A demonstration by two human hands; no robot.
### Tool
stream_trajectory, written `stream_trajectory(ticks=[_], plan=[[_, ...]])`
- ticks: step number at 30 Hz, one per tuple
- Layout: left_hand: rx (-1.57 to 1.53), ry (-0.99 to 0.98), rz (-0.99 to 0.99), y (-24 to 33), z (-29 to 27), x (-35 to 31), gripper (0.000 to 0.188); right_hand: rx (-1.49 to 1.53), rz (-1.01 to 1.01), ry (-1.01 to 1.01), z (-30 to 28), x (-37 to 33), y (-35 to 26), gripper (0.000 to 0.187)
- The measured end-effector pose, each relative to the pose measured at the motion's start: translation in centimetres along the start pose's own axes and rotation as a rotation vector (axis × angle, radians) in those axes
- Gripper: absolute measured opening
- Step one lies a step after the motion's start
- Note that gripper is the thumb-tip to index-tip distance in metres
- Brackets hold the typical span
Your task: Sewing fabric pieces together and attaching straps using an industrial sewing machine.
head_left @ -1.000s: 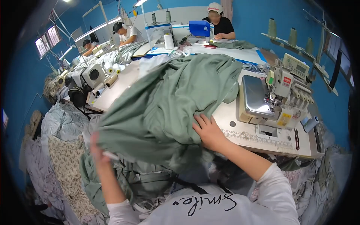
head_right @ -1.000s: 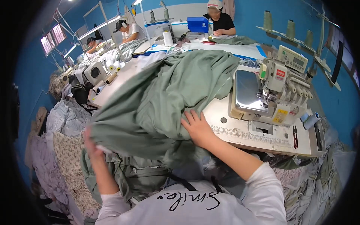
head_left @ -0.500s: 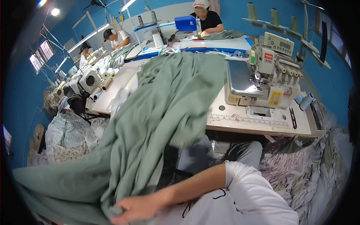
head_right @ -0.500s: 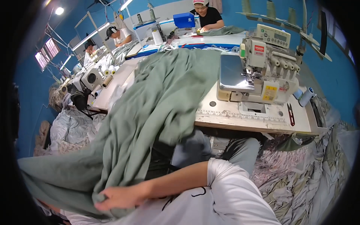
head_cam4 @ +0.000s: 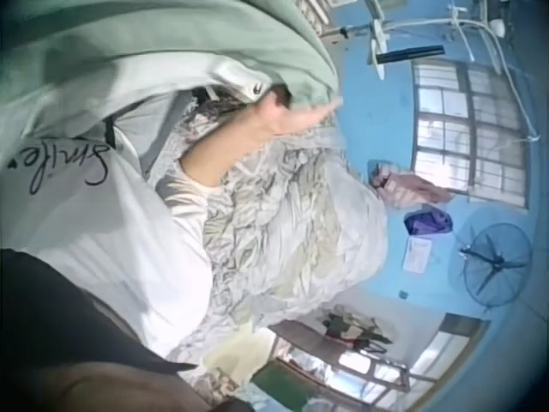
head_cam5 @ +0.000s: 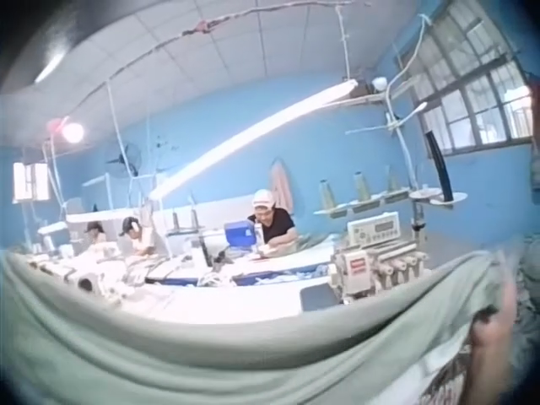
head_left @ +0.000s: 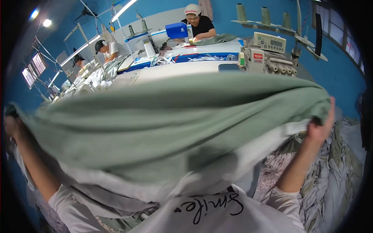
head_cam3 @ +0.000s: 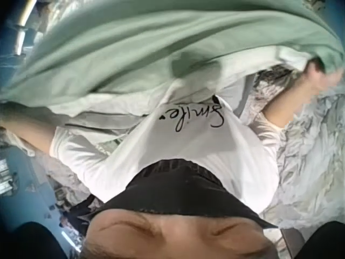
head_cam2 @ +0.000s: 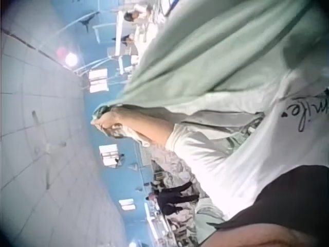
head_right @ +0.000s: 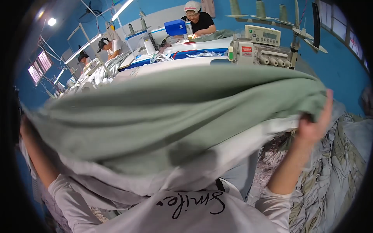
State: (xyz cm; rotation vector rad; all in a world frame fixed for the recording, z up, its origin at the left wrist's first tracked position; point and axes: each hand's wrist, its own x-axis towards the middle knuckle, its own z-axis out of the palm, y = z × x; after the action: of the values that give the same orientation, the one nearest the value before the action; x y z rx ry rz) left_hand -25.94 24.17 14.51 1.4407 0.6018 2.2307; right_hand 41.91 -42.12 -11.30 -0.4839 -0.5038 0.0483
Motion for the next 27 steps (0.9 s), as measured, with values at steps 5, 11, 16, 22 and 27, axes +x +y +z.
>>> stream_trajectory(ticks=[5,11,16,22,27], plan=[[0.495,-0.493,-0.270,5.5,12.0,-13.7,0.041,-0.348,-0.179,0.627,-14.7,-1.6,-12.6,0.039],[0.502,-0.913,-0.169,9.3,21.2,-30.4,0.035,-0.522,0.530,0.598,-26.9,-23.7,-0.7,0.052],[0.139,-1.077,-0.243,12.5,26.8,-34.7,0.042,-0.630,0.733,0.614,-22.7,-29.1,13.3,0.059],[-0.397,-1.395,0.062,13.5,33.0,-42.0,0.049,-1.726,0.169,-0.264,-21.9,-22.5,24.7,0.064],[-0.180,-1.683,0.061,12.0,34.3,-48.2,0.039,-1.669,0.646,-1.256,-6.9,-18.5,23.6,0.026]])
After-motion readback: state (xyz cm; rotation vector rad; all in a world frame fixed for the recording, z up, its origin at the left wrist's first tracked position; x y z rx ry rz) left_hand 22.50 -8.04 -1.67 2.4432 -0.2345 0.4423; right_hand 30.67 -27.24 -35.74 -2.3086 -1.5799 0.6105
